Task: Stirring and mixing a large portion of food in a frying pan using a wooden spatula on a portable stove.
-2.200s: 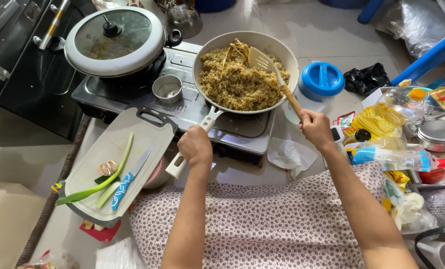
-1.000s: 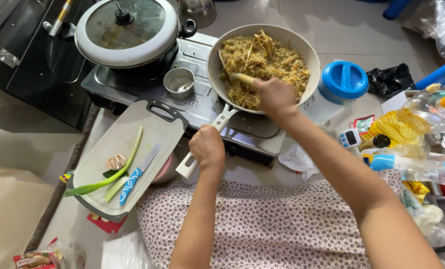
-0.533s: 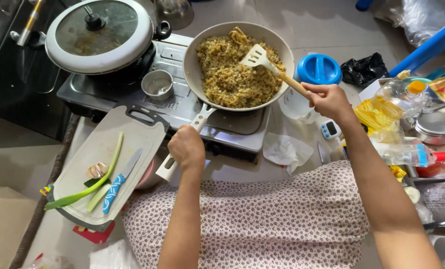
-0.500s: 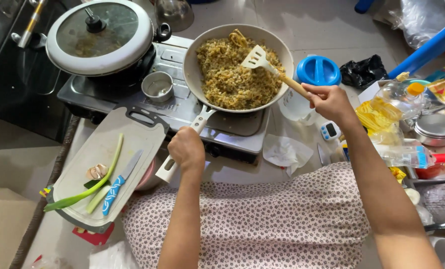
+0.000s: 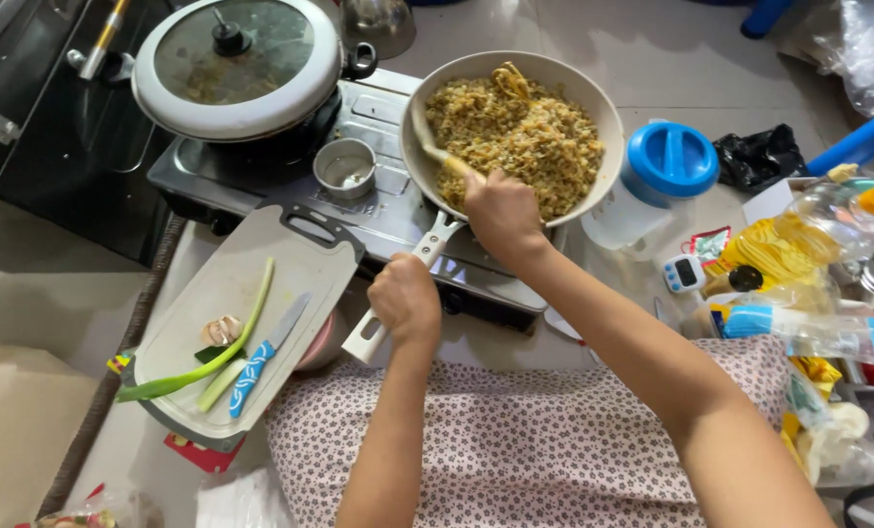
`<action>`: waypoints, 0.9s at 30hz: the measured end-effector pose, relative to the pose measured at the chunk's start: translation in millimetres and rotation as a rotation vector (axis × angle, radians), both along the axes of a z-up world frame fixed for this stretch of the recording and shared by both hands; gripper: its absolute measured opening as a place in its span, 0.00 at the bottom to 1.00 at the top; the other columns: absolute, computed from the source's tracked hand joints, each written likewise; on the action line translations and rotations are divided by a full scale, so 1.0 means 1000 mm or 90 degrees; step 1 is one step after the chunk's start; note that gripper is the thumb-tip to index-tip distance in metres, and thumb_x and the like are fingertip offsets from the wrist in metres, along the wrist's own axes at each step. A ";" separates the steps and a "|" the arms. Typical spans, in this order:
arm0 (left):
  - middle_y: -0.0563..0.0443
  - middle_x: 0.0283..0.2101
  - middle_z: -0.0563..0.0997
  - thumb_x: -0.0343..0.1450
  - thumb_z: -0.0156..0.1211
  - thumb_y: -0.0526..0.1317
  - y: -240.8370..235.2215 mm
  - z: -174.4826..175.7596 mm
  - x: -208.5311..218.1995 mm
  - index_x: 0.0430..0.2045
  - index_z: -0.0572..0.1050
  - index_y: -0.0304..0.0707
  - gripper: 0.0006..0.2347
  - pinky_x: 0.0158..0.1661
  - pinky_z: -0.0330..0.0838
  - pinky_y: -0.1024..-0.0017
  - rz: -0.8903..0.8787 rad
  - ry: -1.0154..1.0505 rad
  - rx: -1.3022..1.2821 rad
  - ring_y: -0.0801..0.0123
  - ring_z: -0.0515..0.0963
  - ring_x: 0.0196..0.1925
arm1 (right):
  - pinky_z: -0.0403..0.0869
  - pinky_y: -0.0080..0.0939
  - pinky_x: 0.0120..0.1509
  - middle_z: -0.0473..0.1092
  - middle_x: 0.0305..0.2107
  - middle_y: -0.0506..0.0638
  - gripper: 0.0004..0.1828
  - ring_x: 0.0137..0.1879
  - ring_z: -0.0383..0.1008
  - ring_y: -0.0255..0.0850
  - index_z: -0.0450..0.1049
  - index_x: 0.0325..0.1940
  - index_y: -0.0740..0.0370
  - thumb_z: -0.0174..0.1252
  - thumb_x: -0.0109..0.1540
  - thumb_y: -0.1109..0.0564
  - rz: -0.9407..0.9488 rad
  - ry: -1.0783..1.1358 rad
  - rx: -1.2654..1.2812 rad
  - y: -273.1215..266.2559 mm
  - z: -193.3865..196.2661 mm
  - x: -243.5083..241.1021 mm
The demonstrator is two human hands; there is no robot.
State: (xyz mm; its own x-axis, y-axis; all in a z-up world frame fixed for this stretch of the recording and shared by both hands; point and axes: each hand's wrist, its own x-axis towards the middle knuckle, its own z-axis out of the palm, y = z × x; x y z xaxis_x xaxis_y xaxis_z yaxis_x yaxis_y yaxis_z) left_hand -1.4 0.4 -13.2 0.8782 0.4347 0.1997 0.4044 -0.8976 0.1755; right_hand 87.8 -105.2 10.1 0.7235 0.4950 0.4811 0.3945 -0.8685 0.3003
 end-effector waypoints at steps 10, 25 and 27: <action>0.48 0.13 0.72 0.57 0.47 0.28 0.000 0.010 -0.004 0.13 0.68 0.34 0.03 0.20 0.70 0.65 -0.012 0.012 -0.009 0.61 0.75 0.17 | 0.70 0.49 0.26 0.67 0.13 0.52 0.10 0.24 0.72 0.50 0.74 0.28 0.51 0.47 0.55 0.52 -0.294 0.316 0.260 -0.079 0.029 0.093; 0.43 0.15 0.73 0.56 0.50 0.28 -0.003 0.009 -0.005 0.15 0.70 0.28 0.01 0.24 0.71 0.61 -0.033 0.017 -0.019 0.56 0.76 0.20 | 0.60 0.33 0.09 0.63 0.09 0.57 0.15 0.10 0.60 0.39 0.66 0.48 0.59 0.45 0.57 0.61 -0.139 0.574 0.714 -0.185 0.051 -0.057; 0.43 0.15 0.74 0.56 0.50 0.28 -0.002 0.007 -0.006 0.16 0.70 0.28 0.02 0.24 0.71 0.60 -0.029 0.027 -0.022 0.55 0.77 0.21 | 0.62 0.32 0.13 0.66 0.16 0.59 0.15 0.14 0.61 0.38 0.67 0.48 0.54 0.47 0.57 0.61 -0.098 0.581 0.695 -0.187 0.065 -0.067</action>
State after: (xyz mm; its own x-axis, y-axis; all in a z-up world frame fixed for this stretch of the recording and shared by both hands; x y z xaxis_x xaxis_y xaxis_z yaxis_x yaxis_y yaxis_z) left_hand -7.0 -1.1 -6.0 0.9047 0.4000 0.1469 0.3711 -0.9090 0.1896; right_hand 20.7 -292.6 75.1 0.9929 0.0765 -0.0915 -0.0351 -0.5460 -0.8370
